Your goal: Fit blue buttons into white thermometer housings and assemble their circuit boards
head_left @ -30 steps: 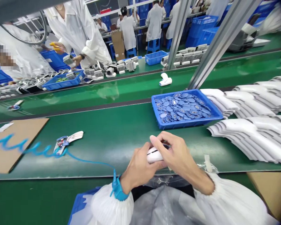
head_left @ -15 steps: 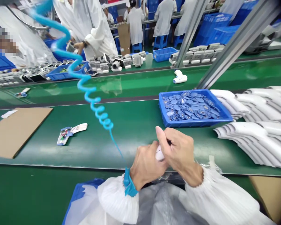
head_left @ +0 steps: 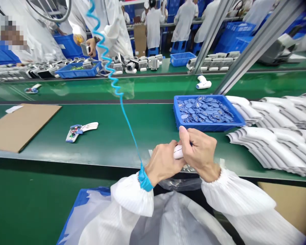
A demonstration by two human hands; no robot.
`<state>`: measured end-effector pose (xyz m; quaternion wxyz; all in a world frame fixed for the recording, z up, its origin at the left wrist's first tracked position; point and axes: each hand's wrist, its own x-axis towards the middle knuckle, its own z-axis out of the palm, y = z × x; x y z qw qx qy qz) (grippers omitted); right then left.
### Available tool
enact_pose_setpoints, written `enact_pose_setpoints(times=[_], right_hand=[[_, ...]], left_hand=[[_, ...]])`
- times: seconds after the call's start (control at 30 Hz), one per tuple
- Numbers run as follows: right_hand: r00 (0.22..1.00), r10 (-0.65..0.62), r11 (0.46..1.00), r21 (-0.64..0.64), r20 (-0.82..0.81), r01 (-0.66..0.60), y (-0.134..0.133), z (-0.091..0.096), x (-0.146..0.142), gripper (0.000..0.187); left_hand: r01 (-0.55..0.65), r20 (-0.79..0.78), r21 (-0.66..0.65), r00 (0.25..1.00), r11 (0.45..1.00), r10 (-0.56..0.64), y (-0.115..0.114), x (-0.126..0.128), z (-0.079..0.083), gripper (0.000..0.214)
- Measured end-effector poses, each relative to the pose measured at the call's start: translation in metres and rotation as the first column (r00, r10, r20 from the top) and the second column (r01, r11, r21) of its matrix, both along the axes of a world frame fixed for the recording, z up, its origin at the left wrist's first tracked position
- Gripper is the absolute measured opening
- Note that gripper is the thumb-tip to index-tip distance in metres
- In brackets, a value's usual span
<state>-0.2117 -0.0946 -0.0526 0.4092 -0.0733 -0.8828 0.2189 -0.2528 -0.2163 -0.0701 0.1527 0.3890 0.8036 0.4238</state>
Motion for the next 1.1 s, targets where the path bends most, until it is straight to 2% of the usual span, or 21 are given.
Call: enact_pose_setpoints(times=[0.1, 0.2, 0.27, 0.33, 0.43, 0.53, 0.6, 0.67, 0.73, 0.83, 0.9, 0.97, 1.03, 1.1], right_hand=[[0.997, 0.075, 0.992, -0.101, -0.011, -0.076, 0.001, 0.007, 0.015, 0.051], [0.987, 0.154, 0.938, -0.32, 0.044, -0.132, 0.002, 0.009, 0.029, 0.053], [0.982, 0.175, 0.91, -0.394, 0.077, -0.132, 0.002, 0.007, 0.035, 0.053], [0.98, 0.173, 0.935, -0.33, 0.097, -0.132, 0.0, 0.002, 0.036, 0.052], [0.988, 0.122, 0.992, -0.048, 0.096, -0.118, -0.004, -0.007, 0.031, 0.053], [0.994, 0.073, 0.973, 0.212, 0.078, -0.088, -0.005, -0.015, 0.017, 0.056], [0.998, 0.038, 0.962, 0.267, 0.053, -0.051, -0.003, -0.018, 0.006, 0.056], [0.999, 0.024, 0.973, 0.23, 0.035, -0.031, 0.0, -0.02, -0.004, 0.057], [0.999, 0.041, 0.992, 0.122, 0.031, -0.045, 0.002, -0.018, -0.01, 0.058], [1.0, 0.0, 0.995, -0.096, 0.016, 0.002, 0.008, -0.011, -0.011, 0.058], [0.998, -0.064, 0.981, -0.183, 0.01, 0.064, 0.012, -0.005, -0.009, 0.056], [0.997, -0.055, 0.981, -0.185, 0.057, 0.065, 0.016, -0.003, -0.01, 0.052], [0.992, -0.029, 0.992, -0.119, 0.122, 0.043, 0.016, -0.007, -0.014, 0.051], [0.987, -0.061, 0.997, -0.044, 0.146, 0.068, 0.013, -0.015, -0.02, 0.053]], left_hand=[[-0.01, 0.017, 0.046, 1.0, 0.999, 0.009, -0.007, 0.007, 0.007, 0.024], [-0.045, 0.001, 0.01, 0.999, 0.999, 0.045, -0.014, 0.015, 0.007, 0.031], [-0.064, 0.003, -0.021, 0.998, 0.998, 0.065, -0.018, 0.019, 0.004, 0.036], [-0.058, 0.023, -0.014, 0.998, 0.998, 0.058, -0.019, 0.021, 0.001, 0.033], [-0.009, 0.053, 0.013, 0.999, 1.0, 0.008, -0.015, 0.023, -0.006, 0.016], [0.03, 0.021, -0.015, 0.999, 0.999, -0.03, -0.004, 0.023, -0.015, 0.012], [-0.042, -0.04, -0.075, 0.998, 0.996, 0.039, 0.004, 0.022, -0.019, 0.013], [-0.142, -0.117, -0.134, 0.985, 0.981, 0.127, 0.009, 0.019, -0.019, 0.016], [-0.145, -0.122, -0.139, 0.984, 0.98, 0.128, 0.011, 0.013, -0.017, 0.019], [-0.06, 0.055, -0.022, 0.997, 0.998, 0.061, 0.009, 0.0, -0.012, 0.021], [-0.053, 0.181, 0.04, 0.982, 0.998, 0.045, 0.007, -0.008, -0.012, 0.026], [-0.058, 0.239, 0.065, 0.97, 0.996, 0.041, 0.008, -0.014, -0.014, 0.03], [-0.033, 0.247, 0.064, 0.969, 0.997, 0.017, 0.011, -0.017, -0.018, 0.027], [-0.054, 0.211, 0.015, 0.976, 0.998, 0.05, 0.015, -0.016, -0.022, 0.02]])
